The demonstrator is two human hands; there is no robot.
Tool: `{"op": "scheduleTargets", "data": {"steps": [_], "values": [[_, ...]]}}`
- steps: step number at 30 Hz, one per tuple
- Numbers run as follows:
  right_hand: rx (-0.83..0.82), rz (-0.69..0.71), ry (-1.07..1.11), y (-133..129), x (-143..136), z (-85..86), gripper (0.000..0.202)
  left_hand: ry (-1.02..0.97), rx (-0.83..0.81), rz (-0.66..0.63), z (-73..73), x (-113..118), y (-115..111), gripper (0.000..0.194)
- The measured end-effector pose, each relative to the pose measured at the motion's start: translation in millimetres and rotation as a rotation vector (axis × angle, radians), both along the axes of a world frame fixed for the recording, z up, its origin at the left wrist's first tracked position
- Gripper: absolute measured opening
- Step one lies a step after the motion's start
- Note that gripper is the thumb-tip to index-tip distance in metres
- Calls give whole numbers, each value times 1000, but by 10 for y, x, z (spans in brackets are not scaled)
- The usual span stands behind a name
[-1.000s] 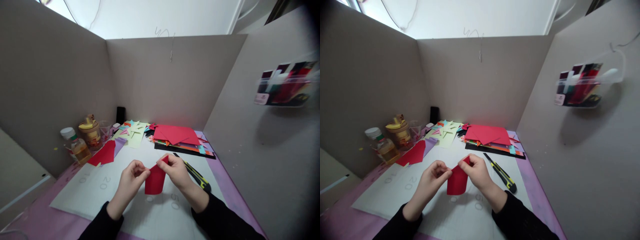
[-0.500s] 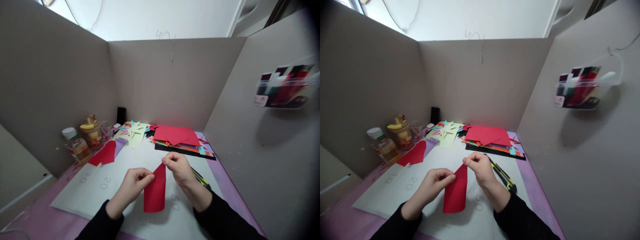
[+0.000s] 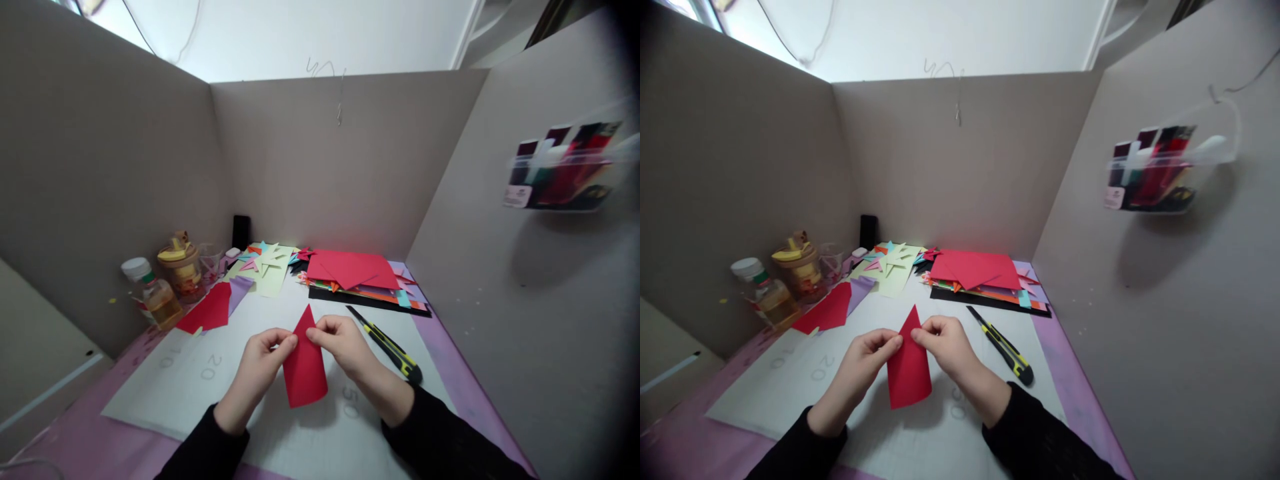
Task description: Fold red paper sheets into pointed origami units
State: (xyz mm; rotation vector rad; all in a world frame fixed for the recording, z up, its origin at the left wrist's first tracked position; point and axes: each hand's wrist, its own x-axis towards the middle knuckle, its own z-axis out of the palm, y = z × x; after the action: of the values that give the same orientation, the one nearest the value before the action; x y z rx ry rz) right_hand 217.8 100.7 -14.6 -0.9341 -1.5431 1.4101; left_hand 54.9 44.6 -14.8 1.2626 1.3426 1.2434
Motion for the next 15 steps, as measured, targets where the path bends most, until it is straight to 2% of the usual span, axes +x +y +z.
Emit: {"op": "scheduleTargets", "data": {"steps": [4, 7, 9, 12, 15], "values": [[-7, 56, -93, -16, -6, -5, 22, 29, 45, -58, 57, 55, 37, 27], [4, 73, -161, -57, -32, 5, 20, 64, 56, 4, 87, 86, 76, 28], [6, 68, -190, -80, -50, 18, 17, 10, 67, 63, 93, 57, 104, 30], [-12, 85, -225, -85, -58, 33, 14, -154, 123, 174, 89, -100, 161, 29], [-37, 103, -230, -44, -39, 22, 14, -275, 150, 280, 72, -362, 246, 28]]}}
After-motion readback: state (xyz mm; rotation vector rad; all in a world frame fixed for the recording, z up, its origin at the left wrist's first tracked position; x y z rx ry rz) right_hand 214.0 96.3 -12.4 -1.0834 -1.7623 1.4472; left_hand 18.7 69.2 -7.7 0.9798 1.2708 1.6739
